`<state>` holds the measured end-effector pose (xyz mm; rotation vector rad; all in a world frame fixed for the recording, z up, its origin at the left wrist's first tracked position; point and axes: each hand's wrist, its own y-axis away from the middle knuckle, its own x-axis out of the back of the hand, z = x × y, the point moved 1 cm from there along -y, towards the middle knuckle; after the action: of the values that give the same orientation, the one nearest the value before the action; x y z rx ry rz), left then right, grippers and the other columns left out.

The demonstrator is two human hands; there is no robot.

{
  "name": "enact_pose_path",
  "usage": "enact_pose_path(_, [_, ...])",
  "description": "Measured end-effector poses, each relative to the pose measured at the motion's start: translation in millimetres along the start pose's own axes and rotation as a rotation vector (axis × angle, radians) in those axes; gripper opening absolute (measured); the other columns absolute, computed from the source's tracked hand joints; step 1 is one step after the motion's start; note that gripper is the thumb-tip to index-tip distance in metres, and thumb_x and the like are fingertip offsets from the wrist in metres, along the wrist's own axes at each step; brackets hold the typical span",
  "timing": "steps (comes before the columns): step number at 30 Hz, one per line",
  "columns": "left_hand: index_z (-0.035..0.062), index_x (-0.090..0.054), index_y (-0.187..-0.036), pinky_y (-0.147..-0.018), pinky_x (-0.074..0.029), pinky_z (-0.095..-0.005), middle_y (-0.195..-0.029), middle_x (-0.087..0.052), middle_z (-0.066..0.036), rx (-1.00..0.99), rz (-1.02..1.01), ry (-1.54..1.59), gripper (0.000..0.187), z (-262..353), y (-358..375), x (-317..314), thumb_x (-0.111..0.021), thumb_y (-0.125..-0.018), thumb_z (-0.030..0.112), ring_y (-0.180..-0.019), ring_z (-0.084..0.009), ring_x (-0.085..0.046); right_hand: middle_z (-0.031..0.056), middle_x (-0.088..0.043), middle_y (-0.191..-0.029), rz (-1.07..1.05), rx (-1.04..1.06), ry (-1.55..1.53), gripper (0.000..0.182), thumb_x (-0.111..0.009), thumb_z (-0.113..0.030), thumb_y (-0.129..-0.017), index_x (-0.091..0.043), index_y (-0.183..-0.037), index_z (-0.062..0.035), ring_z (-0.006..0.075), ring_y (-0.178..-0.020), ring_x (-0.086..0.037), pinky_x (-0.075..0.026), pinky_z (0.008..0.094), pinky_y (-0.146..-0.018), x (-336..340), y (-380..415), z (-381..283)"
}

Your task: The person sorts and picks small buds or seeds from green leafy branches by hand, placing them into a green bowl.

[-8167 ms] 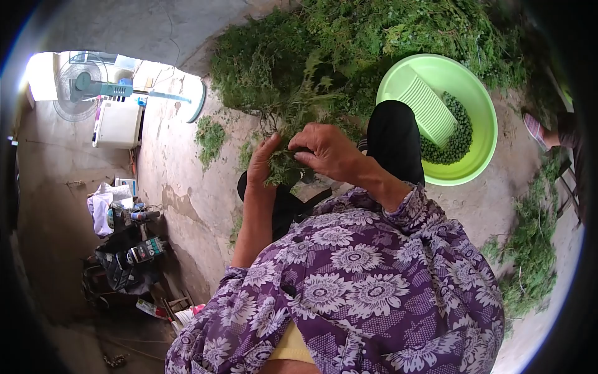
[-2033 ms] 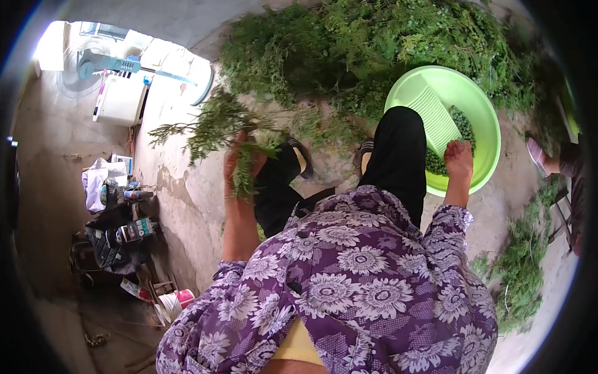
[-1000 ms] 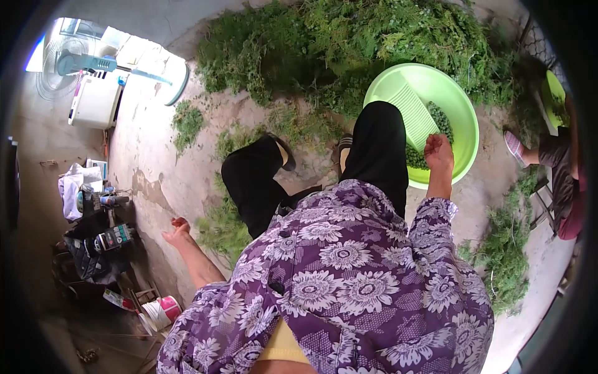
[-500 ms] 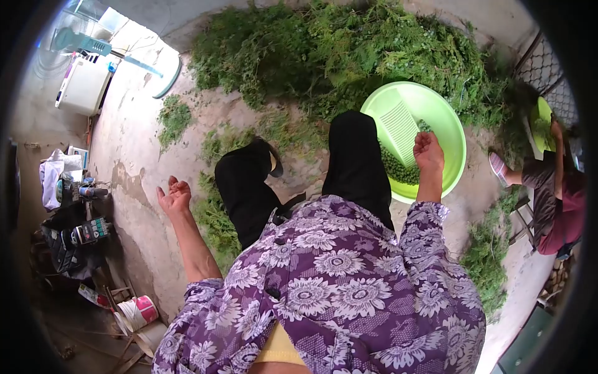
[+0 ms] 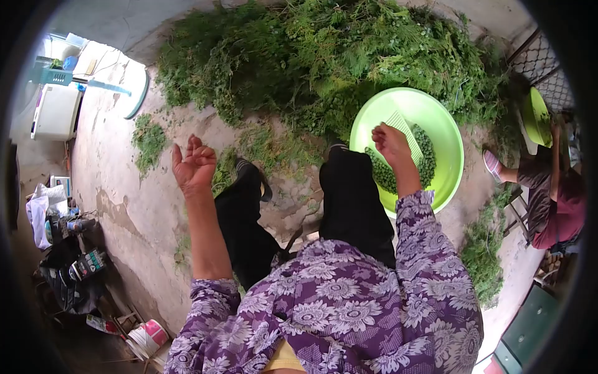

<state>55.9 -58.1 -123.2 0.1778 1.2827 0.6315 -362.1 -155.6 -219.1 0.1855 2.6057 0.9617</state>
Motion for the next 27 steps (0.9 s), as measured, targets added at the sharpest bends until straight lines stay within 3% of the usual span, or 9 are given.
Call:
enact_pose_path(7, [0.0029, -0.053, -0.091, -0.055, -0.035, -0.0272, -0.078, -0.057, -0.006, 0.131, -0.038, -0.03, 0.034, -41.9, -23.7, -4.0, -0.045, -0.086, 0.036, -0.051, -0.0109, -0.038, 0.0021, -0.052, -0.06, -0.255, 0.014, 0.661, 0.015, -0.057, -0.016, -0.075, -0.056, -0.068, -0.0032, 0.0068, -0.051, -0.047, -0.036, 0.0196, -0.042, -94.5, -60.0, 15.5])
enact_pose_path(10, [0.0025, -0.053, -0.091, -0.054, -0.034, -0.0271, -0.078, -0.056, -0.005, 0.146, 0.007, -0.011, 0.034, -45.9, -25.6, 5.4, -0.046, -0.086, 0.036, -0.052, -0.0106, -0.038, 0.0027, -0.057, -0.067, -0.367, -0.05, 0.985, 0.024, -0.056, -0.026, -0.079, -0.058, -0.078, -0.0026, 0.0108, -0.056, -0.052, -0.044, 0.0252, -0.053, -124.7, -109.9, 44.2])
enact_pose_path(12, [-0.001, -0.052, -0.095, -0.053, -0.032, -0.0254, -0.078, -0.056, -0.007, 0.107, 0.124, 0.03, 0.036, -49.0, -12.9, 3.7, -0.045, -0.087, 0.033, -0.051, -0.0098, -0.035, 0.0071, -0.061, -0.077, -0.52, 0.197, 1.657, 0.036, -0.057, -0.035, -0.075, -0.06, -0.086, -0.0005, 0.0187, -0.066, -0.057, -0.046, 0.0323, -0.063, -140.3, -127.0, 61.3])
enact_pose_path(13, [-0.001, -0.052, -0.095, -0.053, -0.032, -0.0254, -0.078, -0.056, -0.007, 0.104, 0.133, 0.033, 0.036, -47.8, -8.9, -1.2, -0.045, -0.087, 0.033, -0.051, -0.0098, -0.035, 0.0071, -0.061, -0.077, -0.528, 0.191, 1.66, 0.036, -0.057, -0.035, -0.075, -0.06, -0.086, -0.0005, 0.0187, -0.066, -0.057, -0.046, 0.0323, -0.063, -146.4, -136.0, 72.6])
enact_pose_path(16, [-0.0017, -0.051, -0.097, -0.053, -0.031, -0.0254, -0.08, -0.055, -0.008, 0.136, 0.02, 0.039, 0.037, -40.4, 1.7, -21.3, -0.045, -0.087, 0.033, -0.052, -0.0103, -0.035, 0.0147, -0.055, -0.11, -0.469, 0.173, 1.563, 0.052, -0.056, -0.041, -0.074, -0.055, -0.111, -0.0049, 0.0274, -0.101, -0.052, -0.042, 0.0353, -0.083, -164.2, -158.7, 93.6])
enact_pose_path(19, [-0.0021, -0.051, -0.1, -0.052, -0.03, -0.0254, -0.081, -0.055, -0.009, 0.138, -0.095, 0.04, 0.039, -44.1, 19.3, -35.2, -0.044, -0.087, 0.034, -0.052, -0.0105, -0.034, 0.0147, -0.048, -0.12, -0.36, 0.155, 1.473, 0.058, -0.056, -0.043, -0.074, -0.048, -0.12, -0.008, 0.028, -0.103, -0.051, -0.042, 0.0367, -0.083, -164.9, -162.4, 101.0])
enact_pose_path(20, [-0.0001, -0.052, -0.1, -0.053, -0.032, -0.0266, -0.081, -0.056, -0.008, 0.158, -0.087, 0.022, 0.038, -43.7, 21.7, -36.2, -0.042, -0.088, 0.035, -0.053, -0.0108, -0.037, 0.0124, -0.036, -0.131, -0.352, -0.018, 1.433, 0.06, -0.05, -0.044, -0.079, -0.041, -0.126, -0.0079, 0.0287, -0.119, -0.036, -0.032, 0.0369, -0.096, -169.9, -166.0, 102.3])
enact_pose_path(23, [0.0023, -0.053, -0.101, -0.054, -0.035, -0.0275, -0.081, -0.058, -0.007, 0.179, -0.063, 0.011, 0.037, -43.4, 21.5, -36.8, -0.04, -0.089, 0.035, -0.053, -0.0114, -0.041, 0.0123, -0.033, -0.133, -0.276, -0.126, 1.271, 0.061, -0.05, -0.045, -0.079, -0.04, -0.126, -0.0068, 0.0286, -0.121, -0.034, -0.03, 0.0375, -0.097, -166.1, -195.0, 130.3])
enact_pose_path(27, [-0.0022, -0.05, -0.105, -0.053, -0.03, -0.0254, -0.083, -0.054, -0.008, 0.142, -0.065, 0.05, 0.039, -39.3, 19.0, -39.0, -0.042, -0.089, 0.033, -0.053, -0.0106, -0.034, 0.0138, -0.046, -0.122, -0.147, -0.045, 1.166, 0.05, -0.059, -0.036, -0.076, -0.052, -0.115, -0.0047, 0.0268, -0.111, -0.045, -0.037, 0.0346, -0.091, -168.0, -193.1, 128.6])
